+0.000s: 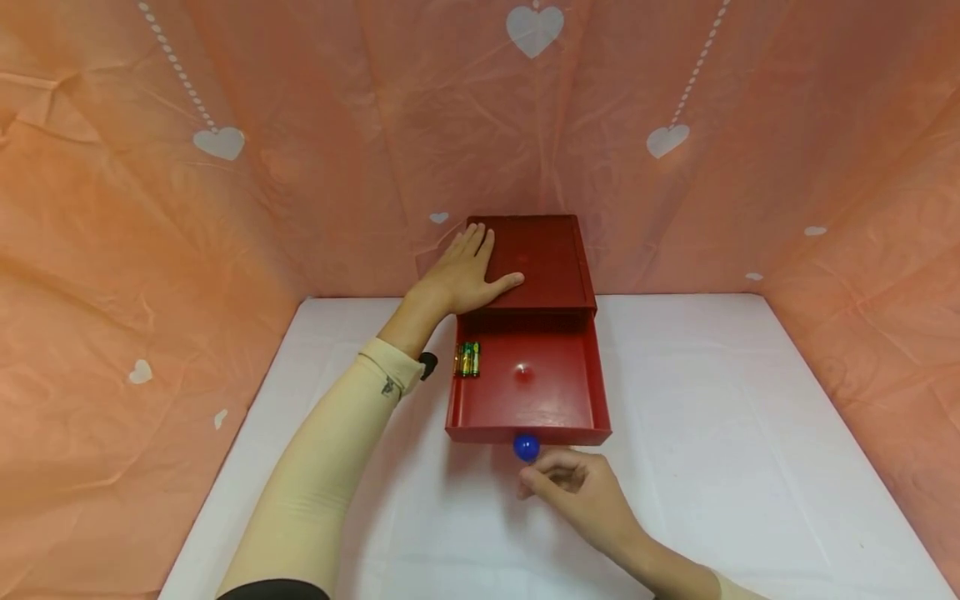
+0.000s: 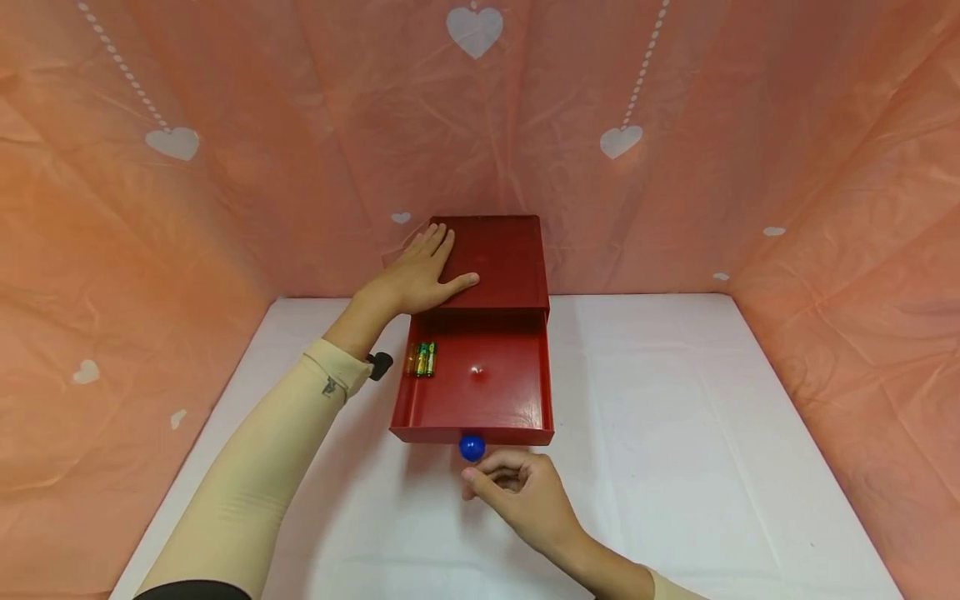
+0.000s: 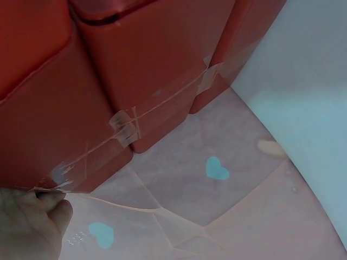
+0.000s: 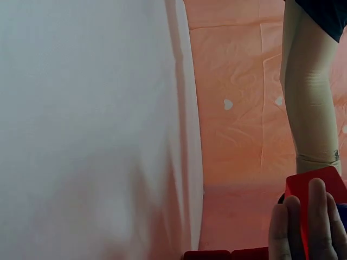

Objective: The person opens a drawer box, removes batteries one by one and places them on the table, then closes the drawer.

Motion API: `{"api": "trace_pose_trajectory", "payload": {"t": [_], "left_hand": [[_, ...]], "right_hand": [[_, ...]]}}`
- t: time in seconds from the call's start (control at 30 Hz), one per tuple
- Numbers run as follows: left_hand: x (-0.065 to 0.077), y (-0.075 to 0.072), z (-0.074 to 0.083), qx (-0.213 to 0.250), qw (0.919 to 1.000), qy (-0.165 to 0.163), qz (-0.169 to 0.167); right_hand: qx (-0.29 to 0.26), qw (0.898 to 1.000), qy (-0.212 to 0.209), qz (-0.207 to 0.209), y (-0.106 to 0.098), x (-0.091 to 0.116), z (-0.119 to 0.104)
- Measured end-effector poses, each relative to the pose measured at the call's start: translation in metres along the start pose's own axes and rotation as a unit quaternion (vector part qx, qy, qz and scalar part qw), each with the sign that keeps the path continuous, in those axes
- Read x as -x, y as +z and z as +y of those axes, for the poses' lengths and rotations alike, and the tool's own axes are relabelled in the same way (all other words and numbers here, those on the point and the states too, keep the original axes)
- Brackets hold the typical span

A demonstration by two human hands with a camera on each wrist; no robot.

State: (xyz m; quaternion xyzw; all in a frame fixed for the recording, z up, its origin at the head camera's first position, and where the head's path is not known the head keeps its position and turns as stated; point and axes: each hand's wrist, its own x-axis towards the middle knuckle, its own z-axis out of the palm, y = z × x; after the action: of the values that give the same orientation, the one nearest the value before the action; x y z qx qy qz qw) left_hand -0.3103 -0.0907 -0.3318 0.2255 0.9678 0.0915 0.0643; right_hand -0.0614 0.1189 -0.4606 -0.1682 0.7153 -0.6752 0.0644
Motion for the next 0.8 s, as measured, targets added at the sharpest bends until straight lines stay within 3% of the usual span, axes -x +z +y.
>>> {"api": "trace_pose_trajectory", "payload": {"t": [0.17,0.43,0.8], "left_hand": [[-0.001,0.0,0.0,-0.002,1.0,0.002,0.001],[-0.002,-0.001,0.0,-0.005,1.0,0.001,0.0],[-0.001,-0.001,0.003,-0.001,1.0,0.001,-0.004]], "right_hand": [[0.039,0.999,-0.009,-0.025,-0.003,0.006,-0.008],[0.101,0.992,-0.064,-0.039,-0.009,0.006,-0.023],[0.136,0.974,-0.171,-0.061,-0.021,-0.004,-0.054]]}}
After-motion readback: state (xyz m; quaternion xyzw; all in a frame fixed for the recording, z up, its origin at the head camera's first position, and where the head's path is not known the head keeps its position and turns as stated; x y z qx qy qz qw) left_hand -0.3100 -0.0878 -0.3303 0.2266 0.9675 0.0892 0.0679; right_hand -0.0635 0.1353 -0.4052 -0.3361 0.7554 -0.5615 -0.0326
